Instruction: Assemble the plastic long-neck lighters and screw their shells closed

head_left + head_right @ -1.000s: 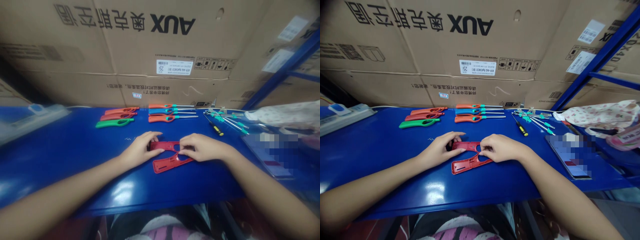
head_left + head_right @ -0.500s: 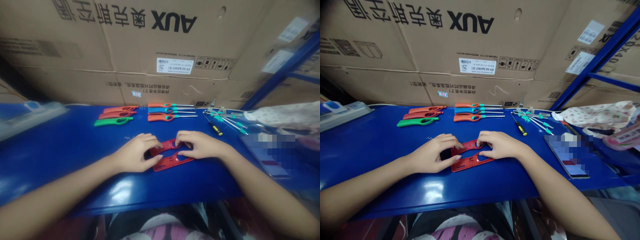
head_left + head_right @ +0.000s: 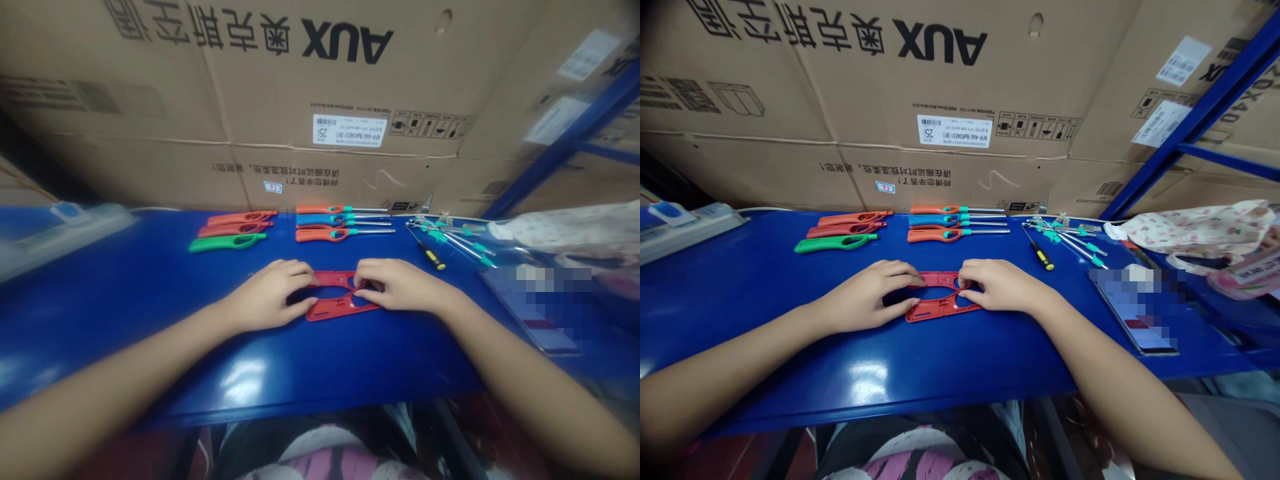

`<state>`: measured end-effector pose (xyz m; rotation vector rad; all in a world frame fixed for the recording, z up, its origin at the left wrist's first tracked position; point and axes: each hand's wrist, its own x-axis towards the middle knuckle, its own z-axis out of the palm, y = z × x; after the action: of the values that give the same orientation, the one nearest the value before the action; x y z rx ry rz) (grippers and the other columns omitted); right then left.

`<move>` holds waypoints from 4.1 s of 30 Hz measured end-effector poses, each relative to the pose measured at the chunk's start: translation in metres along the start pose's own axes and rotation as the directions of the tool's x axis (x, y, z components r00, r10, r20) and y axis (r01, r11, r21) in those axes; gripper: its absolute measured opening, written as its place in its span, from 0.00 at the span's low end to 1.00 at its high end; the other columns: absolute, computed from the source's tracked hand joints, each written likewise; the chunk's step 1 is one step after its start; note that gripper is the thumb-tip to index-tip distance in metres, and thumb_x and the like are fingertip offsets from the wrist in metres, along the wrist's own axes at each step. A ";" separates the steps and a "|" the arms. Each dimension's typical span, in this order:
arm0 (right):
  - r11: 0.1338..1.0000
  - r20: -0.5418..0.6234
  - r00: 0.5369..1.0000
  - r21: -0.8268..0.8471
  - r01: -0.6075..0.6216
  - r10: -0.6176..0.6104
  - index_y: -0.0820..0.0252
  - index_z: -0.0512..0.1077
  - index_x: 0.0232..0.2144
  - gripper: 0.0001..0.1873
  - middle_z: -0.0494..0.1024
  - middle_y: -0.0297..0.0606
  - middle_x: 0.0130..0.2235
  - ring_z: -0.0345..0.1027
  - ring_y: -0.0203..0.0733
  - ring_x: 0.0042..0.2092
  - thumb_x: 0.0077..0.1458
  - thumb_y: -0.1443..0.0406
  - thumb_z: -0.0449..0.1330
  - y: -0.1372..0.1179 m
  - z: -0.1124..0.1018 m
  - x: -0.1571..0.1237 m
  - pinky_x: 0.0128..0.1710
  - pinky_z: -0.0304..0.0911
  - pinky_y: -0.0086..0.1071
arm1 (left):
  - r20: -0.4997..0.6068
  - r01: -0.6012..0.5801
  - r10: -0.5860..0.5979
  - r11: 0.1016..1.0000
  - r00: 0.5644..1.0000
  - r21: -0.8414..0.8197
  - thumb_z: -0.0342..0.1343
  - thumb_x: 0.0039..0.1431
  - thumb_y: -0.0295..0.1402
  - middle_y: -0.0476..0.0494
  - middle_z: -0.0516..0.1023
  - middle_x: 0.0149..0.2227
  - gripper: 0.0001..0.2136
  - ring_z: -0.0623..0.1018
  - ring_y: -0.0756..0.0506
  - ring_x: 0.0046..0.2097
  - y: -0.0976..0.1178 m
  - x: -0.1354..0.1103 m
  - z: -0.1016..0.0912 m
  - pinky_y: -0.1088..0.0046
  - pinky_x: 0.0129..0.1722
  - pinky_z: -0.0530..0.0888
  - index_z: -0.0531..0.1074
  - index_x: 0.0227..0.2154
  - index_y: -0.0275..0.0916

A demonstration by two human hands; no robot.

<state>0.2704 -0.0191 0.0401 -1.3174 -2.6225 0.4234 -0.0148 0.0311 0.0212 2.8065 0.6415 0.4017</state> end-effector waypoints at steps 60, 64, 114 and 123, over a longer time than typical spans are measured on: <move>0.999 -0.114 0.993 -0.016 -0.037 0.035 0.57 0.73 0.43 0.07 0.75 0.39 0.44 0.70 0.39 0.40 0.64 0.65 0.57 0.002 0.013 -0.001 0.38 0.64 0.32 | -0.076 -0.020 0.020 1.000 0.997 0.003 0.53 0.68 0.40 0.40 0.79 0.52 0.15 0.76 0.39 0.52 0.011 -0.002 0.011 0.58 0.52 0.75 0.77 0.51 0.42; 0.999 -0.114 0.993 -0.016 -0.040 0.038 0.58 0.73 0.43 0.07 0.75 0.39 0.44 0.70 0.39 0.40 0.64 0.65 0.58 0.001 0.012 -0.001 0.38 0.64 0.31 | -0.067 -0.021 0.021 1.000 0.998 0.008 0.53 0.68 0.40 0.41 0.78 0.52 0.15 0.75 0.39 0.52 0.011 -0.001 0.011 0.59 0.52 0.74 0.77 0.51 0.42; 0.481 -0.376 0.670 -0.483 -0.731 0.640 0.61 0.73 0.43 0.12 0.79 0.51 0.46 0.72 0.53 0.48 0.58 0.67 0.54 0.151 -0.080 -0.058 0.40 0.63 0.37 | -0.130 -0.159 0.163 0.986 0.978 0.039 0.51 0.70 0.37 0.43 0.81 0.51 0.14 0.81 0.42 0.51 0.009 -0.003 0.017 0.62 0.51 0.75 0.75 0.52 0.41; 0.533 -0.475 0.700 -0.453 -0.714 0.534 0.63 0.73 0.43 0.13 0.79 0.55 0.44 0.71 0.58 0.48 0.56 0.66 0.55 0.127 -0.090 -0.050 0.45 0.61 0.44 | -0.127 -0.150 0.156 0.987 0.980 0.053 0.50 0.70 0.35 0.42 0.82 0.49 0.13 0.82 0.42 0.49 0.008 -0.003 0.013 0.63 0.50 0.76 0.76 0.51 0.42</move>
<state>0.4216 0.0281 0.0820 -2.3422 -1.9857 -0.5955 -0.0104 0.0208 0.0108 2.8995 0.4660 0.6115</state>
